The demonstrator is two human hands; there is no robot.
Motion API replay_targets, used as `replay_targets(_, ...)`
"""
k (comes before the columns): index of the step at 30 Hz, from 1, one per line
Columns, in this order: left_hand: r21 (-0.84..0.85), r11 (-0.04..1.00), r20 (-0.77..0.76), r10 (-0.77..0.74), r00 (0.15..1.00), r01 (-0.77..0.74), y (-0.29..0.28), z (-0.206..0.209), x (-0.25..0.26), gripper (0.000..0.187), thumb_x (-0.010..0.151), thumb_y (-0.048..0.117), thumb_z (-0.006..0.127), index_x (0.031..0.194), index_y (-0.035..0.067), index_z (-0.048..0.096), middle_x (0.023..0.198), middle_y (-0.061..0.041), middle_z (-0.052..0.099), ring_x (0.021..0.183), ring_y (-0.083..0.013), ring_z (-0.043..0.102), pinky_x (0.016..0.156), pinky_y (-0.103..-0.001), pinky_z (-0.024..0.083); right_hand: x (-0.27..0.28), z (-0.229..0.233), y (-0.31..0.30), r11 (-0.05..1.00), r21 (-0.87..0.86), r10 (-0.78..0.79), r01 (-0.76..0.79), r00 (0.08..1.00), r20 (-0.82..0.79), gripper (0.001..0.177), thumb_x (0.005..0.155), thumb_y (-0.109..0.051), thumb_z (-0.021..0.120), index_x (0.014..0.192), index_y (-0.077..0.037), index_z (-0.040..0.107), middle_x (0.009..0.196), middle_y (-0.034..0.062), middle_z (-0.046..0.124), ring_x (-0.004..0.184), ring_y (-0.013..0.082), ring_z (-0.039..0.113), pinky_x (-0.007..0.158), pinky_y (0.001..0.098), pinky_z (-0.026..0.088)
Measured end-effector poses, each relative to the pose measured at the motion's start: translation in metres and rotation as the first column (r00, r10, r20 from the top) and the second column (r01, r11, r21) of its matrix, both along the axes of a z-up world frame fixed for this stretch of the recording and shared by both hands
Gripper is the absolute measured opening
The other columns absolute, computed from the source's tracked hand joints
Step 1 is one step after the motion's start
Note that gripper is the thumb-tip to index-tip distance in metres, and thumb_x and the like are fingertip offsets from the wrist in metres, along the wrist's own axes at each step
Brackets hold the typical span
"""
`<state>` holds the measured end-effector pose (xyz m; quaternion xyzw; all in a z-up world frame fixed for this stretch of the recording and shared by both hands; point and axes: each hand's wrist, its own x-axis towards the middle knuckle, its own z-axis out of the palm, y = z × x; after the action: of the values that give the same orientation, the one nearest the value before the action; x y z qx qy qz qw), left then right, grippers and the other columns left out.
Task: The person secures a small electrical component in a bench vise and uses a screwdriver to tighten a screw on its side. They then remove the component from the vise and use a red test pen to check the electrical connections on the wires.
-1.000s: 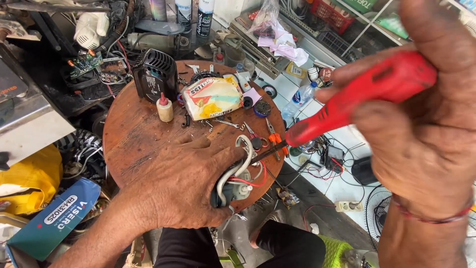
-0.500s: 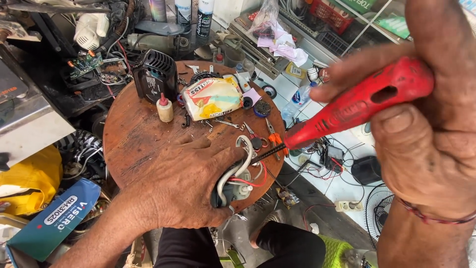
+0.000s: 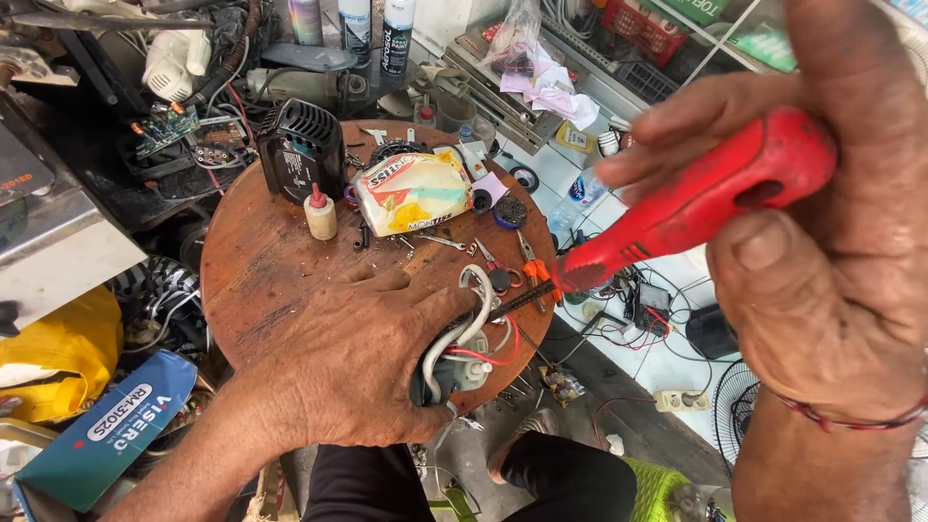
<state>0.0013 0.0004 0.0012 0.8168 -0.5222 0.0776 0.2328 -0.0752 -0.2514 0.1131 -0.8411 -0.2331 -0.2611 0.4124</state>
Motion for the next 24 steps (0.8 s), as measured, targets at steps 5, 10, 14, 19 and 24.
replay_targets(5,0.000,1.000,-0.012,-0.014,1.000,0.014,-0.001,0.001,0.002,0.096,0.057,0.055,0.088,0.135,0.011,0.054,0.134,-0.010,0.060,0.119,-0.0373,0.055,0.087,-0.055,0.041,0.002,-0.009,0.004,0.977,-0.132,-0.135,0.166,0.966,0.219,0.072,0.104,-0.007,0.071,0.164,0.009,0.035,0.173,0.0247,0.037,0.108,0.0364,0.074,0.098,0.0381,0.061)
replay_targets(10,0.031,0.999,-0.024,0.012,1.000,-0.011,0.001,0.000,0.001,0.098,0.061,0.058,0.088,0.138,0.012,0.049,0.143,-0.012,0.053,0.104,-0.0379,0.059,0.082,-0.055,0.042,-0.001,-0.006,-0.006,0.998,0.046,0.051,-0.049,0.998,-0.044,0.066,0.109,-0.018,0.048,0.170,-0.014,0.023,0.143,0.0366,0.056,0.149,0.0431,0.064,0.123,0.0581,0.083)
replay_targets(14,-0.031,0.999,-0.015,-0.027,1.000,0.027,-0.001,0.002,0.002,0.084,0.066,0.053,0.086,0.130,0.009,0.053,0.129,-0.011,0.060,0.115,-0.0365,0.057,0.088,-0.053,0.041,0.004,-0.007,-0.006,0.997,-0.024,-0.072,0.074,0.993,0.093,0.080,0.095,-0.013,0.069,0.164,0.003,0.033,0.166,0.0215,0.044,0.132,0.0332,0.066,0.112,0.0379,0.065)
replay_targets(19,0.022,1.000,-0.059,-0.017,0.998,0.018,0.001,0.003,0.000,0.090,0.063,0.052,0.089,0.135,0.013,0.052,0.142,-0.015,0.053,0.121,-0.0388,0.054,0.084,-0.053,0.042,-0.001,0.000,-0.001,0.999,0.038,0.017,-0.013,0.996,-0.086,0.071,0.100,-0.024,0.055,0.164,-0.010,0.030,0.140,0.0306,0.062,0.128,0.0366,0.075,0.116,0.0478,0.079)
replay_targets(24,0.033,0.999,-0.064,-0.018,0.998,0.020,-0.002,0.005,0.001,0.098,0.064,0.051,0.089,0.141,0.009,0.045,0.142,-0.013,0.053,0.117,-0.0371,0.057,0.077,-0.053,0.048,0.001,-0.007,0.003,0.996,-0.033,-0.086,0.088,0.994,0.070,0.068,0.103,-0.016,0.062,0.162,-0.002,0.032,0.154,0.0270,0.049,0.135,0.0323,0.061,0.117,0.0379,0.059)
